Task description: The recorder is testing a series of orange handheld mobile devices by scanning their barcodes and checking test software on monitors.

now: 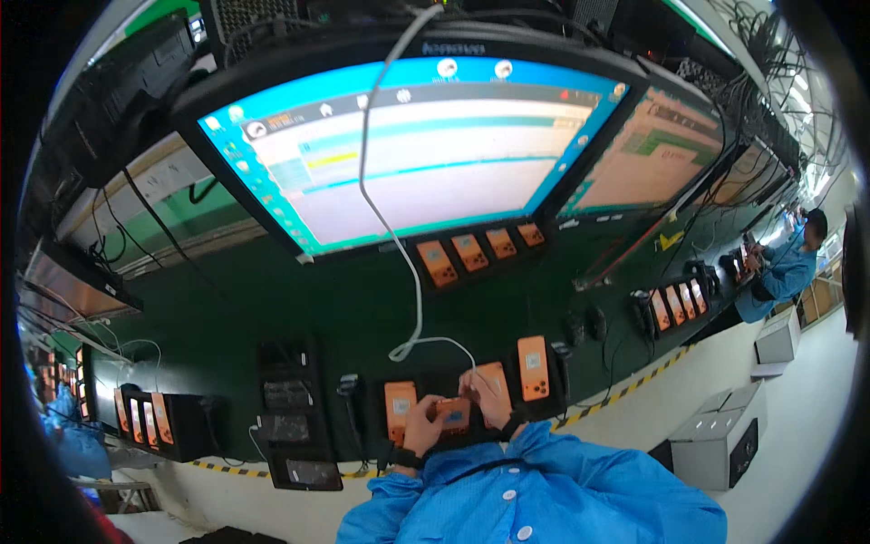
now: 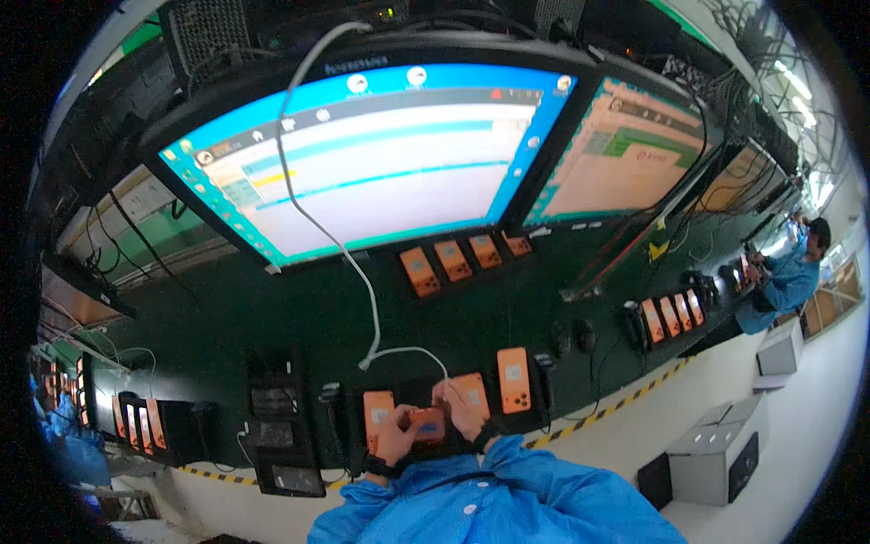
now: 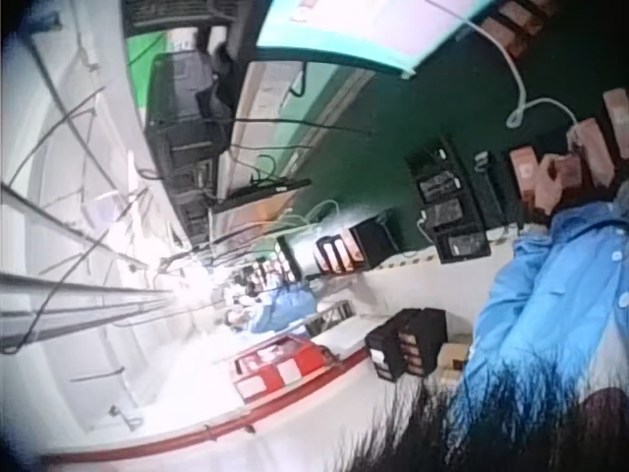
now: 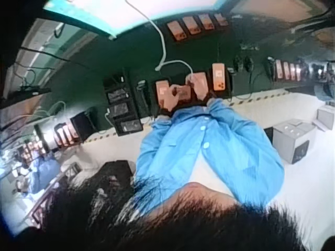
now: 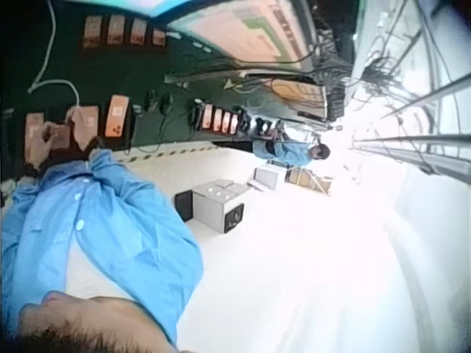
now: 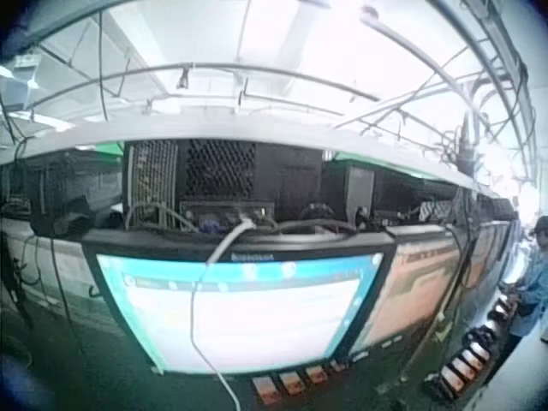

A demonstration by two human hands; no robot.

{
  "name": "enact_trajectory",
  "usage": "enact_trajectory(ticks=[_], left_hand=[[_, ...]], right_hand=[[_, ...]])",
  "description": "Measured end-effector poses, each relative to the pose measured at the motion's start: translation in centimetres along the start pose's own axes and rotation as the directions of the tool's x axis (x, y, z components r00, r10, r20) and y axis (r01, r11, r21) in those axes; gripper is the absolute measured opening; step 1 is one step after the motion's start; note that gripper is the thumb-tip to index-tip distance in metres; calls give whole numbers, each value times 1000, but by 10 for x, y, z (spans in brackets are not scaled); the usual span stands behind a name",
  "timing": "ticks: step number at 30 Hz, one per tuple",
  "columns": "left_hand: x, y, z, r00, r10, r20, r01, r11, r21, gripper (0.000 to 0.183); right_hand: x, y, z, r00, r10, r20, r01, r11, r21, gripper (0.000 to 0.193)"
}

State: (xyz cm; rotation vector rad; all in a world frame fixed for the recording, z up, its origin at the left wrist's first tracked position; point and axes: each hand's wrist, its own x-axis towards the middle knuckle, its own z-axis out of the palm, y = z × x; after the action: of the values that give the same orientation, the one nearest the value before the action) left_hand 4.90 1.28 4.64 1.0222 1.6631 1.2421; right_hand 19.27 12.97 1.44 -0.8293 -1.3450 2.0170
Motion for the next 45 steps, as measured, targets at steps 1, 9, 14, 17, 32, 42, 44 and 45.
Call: enact_trajectory(ticks=[1, 9, 14, 17, 32, 42, 44, 45], left_hand=[[-4, -9, -1, 999, 23, -34, -23, 1000, 11, 22], [-11, 8, 2, 1000, 11, -26, -9, 998, 59, 21], [-14, 16, 0, 1000, -30, 8, 30, 999, 33, 22], [-15, 12, -1, 999, 35, -5, -35, 996, 87, 21], [52, -12, 5, 968, -207, -144, 192, 975, -113, 31], [18, -19, 35, 976, 218, 2, -202, 897, 393, 30], [8, -27, 46, 949, 290, 124, -305, 745, 593, 31], [5, -30, 52, 946, 301, 120, -311, 737, 601, 31]], right_hand=[[-1, -17, 8, 999, -1, 50, 7, 994, -109, 24], [-11, -73, 19, 968, 116, 225, -2, 893, -450, 19], [-8, -81, 17, 899, -65, 432, 376, 620, -688, 18], [-12, -77, 21, 916, -118, 383, 360, 664, -656, 17], [-76, 5, -41, 923, -72, -377, -90, 914, -395, 50], [-78, -16, -119, 737, -179, -652, -239, 834, -498, 52], [-59, -33, -128, 749, -369, -551, -221, 646, -731, 50], [-44, -24, -144, 726, -473, -499, -182, 568, -803, 49]])
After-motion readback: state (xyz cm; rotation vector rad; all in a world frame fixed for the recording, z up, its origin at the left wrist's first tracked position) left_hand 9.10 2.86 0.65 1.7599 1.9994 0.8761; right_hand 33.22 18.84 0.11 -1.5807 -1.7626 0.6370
